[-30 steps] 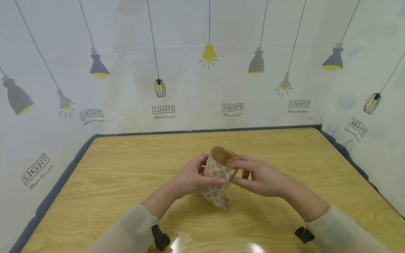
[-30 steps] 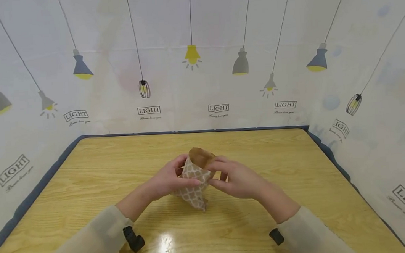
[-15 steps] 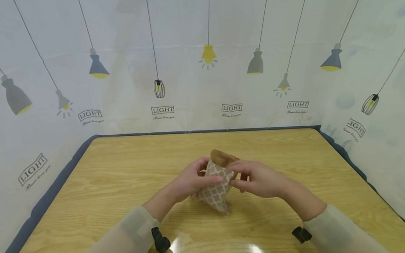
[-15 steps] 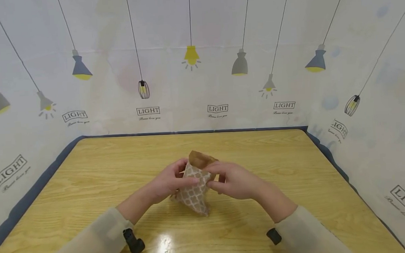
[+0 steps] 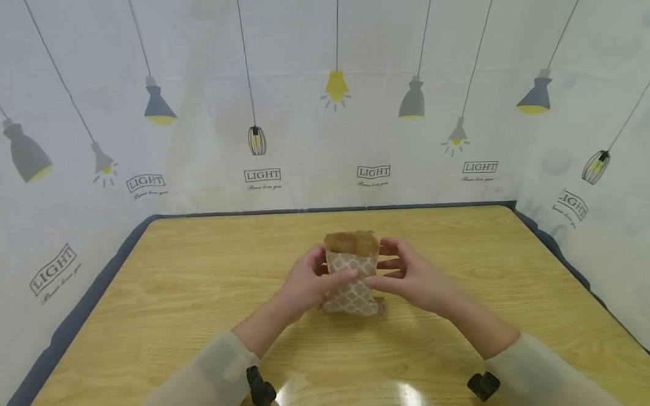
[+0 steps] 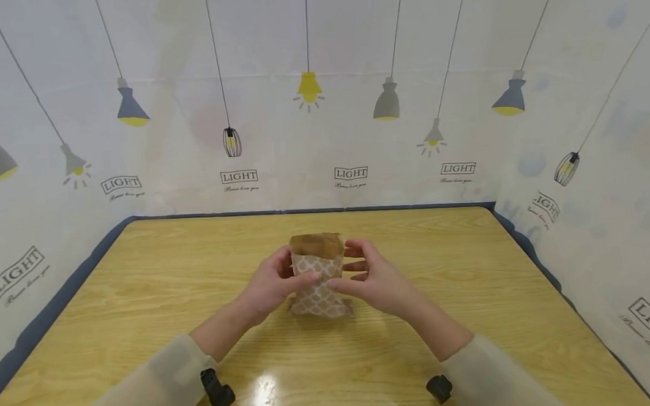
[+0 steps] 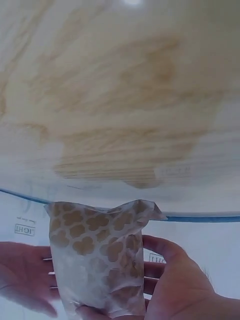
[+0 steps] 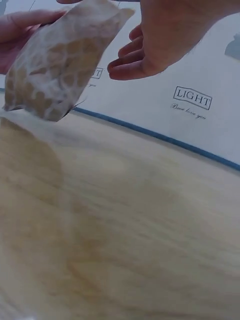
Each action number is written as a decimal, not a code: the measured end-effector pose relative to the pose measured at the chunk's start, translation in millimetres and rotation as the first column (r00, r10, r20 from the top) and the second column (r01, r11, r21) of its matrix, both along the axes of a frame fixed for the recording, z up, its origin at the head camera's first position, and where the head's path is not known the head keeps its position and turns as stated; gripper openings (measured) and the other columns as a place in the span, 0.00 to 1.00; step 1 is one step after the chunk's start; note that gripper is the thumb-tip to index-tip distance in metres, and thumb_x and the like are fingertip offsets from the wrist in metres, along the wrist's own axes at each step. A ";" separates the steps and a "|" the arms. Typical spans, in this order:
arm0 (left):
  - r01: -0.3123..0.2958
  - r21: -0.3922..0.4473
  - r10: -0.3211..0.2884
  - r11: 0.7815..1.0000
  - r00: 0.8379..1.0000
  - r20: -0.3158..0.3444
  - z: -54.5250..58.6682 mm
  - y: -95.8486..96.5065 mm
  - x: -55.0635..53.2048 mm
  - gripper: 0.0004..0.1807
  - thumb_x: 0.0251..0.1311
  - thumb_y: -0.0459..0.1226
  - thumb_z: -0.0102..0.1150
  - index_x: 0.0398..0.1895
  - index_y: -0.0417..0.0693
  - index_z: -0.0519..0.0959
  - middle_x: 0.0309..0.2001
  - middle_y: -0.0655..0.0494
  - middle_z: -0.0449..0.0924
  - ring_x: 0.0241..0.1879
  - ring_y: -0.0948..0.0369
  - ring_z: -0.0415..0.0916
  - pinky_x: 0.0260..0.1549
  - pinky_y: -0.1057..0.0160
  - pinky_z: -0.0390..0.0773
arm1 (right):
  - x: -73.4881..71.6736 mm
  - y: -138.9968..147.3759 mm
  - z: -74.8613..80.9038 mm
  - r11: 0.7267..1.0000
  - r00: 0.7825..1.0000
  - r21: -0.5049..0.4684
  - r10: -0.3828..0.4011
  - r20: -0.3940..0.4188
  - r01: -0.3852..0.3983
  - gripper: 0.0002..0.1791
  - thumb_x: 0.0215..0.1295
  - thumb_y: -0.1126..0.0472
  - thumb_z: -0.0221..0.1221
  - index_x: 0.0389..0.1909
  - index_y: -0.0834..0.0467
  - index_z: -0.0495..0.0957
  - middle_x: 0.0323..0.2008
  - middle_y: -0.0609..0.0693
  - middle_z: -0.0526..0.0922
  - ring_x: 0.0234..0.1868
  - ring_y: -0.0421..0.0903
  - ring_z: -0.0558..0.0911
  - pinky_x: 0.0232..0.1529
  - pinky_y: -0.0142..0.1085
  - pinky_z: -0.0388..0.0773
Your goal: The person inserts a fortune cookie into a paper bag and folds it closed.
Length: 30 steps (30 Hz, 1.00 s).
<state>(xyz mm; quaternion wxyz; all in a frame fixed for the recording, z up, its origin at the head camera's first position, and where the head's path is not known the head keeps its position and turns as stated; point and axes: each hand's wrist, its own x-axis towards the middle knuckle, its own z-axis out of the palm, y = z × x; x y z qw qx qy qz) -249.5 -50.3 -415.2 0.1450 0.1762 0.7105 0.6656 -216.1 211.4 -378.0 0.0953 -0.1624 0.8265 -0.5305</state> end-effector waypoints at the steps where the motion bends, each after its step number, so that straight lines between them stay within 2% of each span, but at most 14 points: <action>1: 0.008 0.004 -0.008 1.000 1.000 -0.002 0.3 1.1 0.5 0.32 0.70 0.45 0.75 0.74 0.56 0.75 0.63 0.50 0.80 0.58 0.54 0.79 0.52 0.57 0.86 | -1.1 -1.2 -2.0 1.000 1.000 -0.014 0.010 0.025 -0.009 0.47 0.74 0.50 0.71 0.84 0.54 0.56 0.78 0.62 0.68 0.74 0.65 0.76 0.66 0.52 0.85; 5: 0.044 0.022 -0.044 0.999 0.999 -0.026 1.8 2.6 2.1 0.34 0.72 0.44 0.73 0.77 0.53 0.72 0.67 0.48 0.79 0.61 0.53 0.79 0.55 0.57 0.86 | -3.3 -4.0 -5.6 0.998 1.000 -0.059 0.012 0.023 -0.011 0.42 0.76 0.54 0.70 0.83 0.54 0.61 0.72 0.61 0.73 0.69 0.62 0.79 0.63 0.53 0.87; 10: 0.040 0.036 -0.038 0.999 0.999 -0.036 3.8 -1.7 2.2 0.34 0.73 0.43 0.72 0.79 0.55 0.71 0.69 0.48 0.79 0.64 0.52 0.79 0.58 0.56 0.85 | -2.9 -4.3 -3.4 0.999 1.000 -0.055 -0.003 0.009 0.004 0.40 0.76 0.53 0.71 0.82 0.52 0.64 0.67 0.61 0.77 0.63 0.58 0.83 0.60 0.55 0.88; 15: 0.048 0.061 -0.047 0.997 0.999 -0.029 2.8 -2.7 -0.7 0.32 0.73 0.42 0.73 0.76 0.56 0.74 0.66 0.48 0.82 0.60 0.54 0.82 0.55 0.56 0.87 | -1.6 -5.0 -1.8 0.999 1.000 -0.036 -0.025 -0.002 0.025 0.32 0.75 0.51 0.71 0.75 0.53 0.72 0.59 0.60 0.82 0.54 0.53 0.85 0.56 0.56 0.88; 19: 0.048 0.061 -0.046 0.997 0.999 -0.027 3.2 -2.6 -0.6 0.29 0.72 0.41 0.73 0.74 0.54 0.76 0.63 0.47 0.84 0.57 0.56 0.84 0.53 0.57 0.88 | -1.6 -6.0 -3.3 0.998 0.999 -0.037 -0.043 -0.005 0.042 0.26 0.74 0.53 0.72 0.68 0.55 0.78 0.53 0.58 0.84 0.49 0.52 0.84 0.51 0.52 0.88; 23: 0.032 0.049 -0.031 0.998 0.999 -0.022 4.7 -1.9 1.2 0.28 0.72 0.40 0.73 0.72 0.52 0.78 0.61 0.48 0.86 0.55 0.56 0.85 0.52 0.58 0.88 | -2.9 -6.2 -5.5 0.998 0.999 -0.048 -0.040 0.008 0.040 0.25 0.74 0.54 0.72 0.67 0.56 0.79 0.52 0.58 0.85 0.47 0.52 0.84 0.48 0.48 0.88; 25: 0.025 0.049 -0.025 0.998 1.000 -0.011 5.3 -1.1 1.8 0.27 0.72 0.40 0.73 0.71 0.51 0.78 0.61 0.48 0.87 0.55 0.57 0.86 0.51 0.58 0.88 | -3.5 -5.8 -5.8 0.998 0.999 -0.062 -0.028 0.022 0.030 0.26 0.75 0.54 0.71 0.69 0.56 0.78 0.53 0.58 0.85 0.47 0.51 0.84 0.50 0.49 0.88; 30: 0.001 0.066 -0.002 0.998 1.000 0.025 6.1 0.1 1.9 0.24 0.73 0.40 0.73 0.69 0.49 0.79 0.58 0.47 0.87 0.51 0.57 0.87 0.49 0.57 0.89 | -4.4 -5.4 -4.0 0.991 0.997 -0.133 0.012 0.077 -0.001 0.28 0.81 0.51 0.64 0.76 0.54 0.74 0.60 0.56 0.86 0.57 0.49 0.87 0.63 0.49 0.85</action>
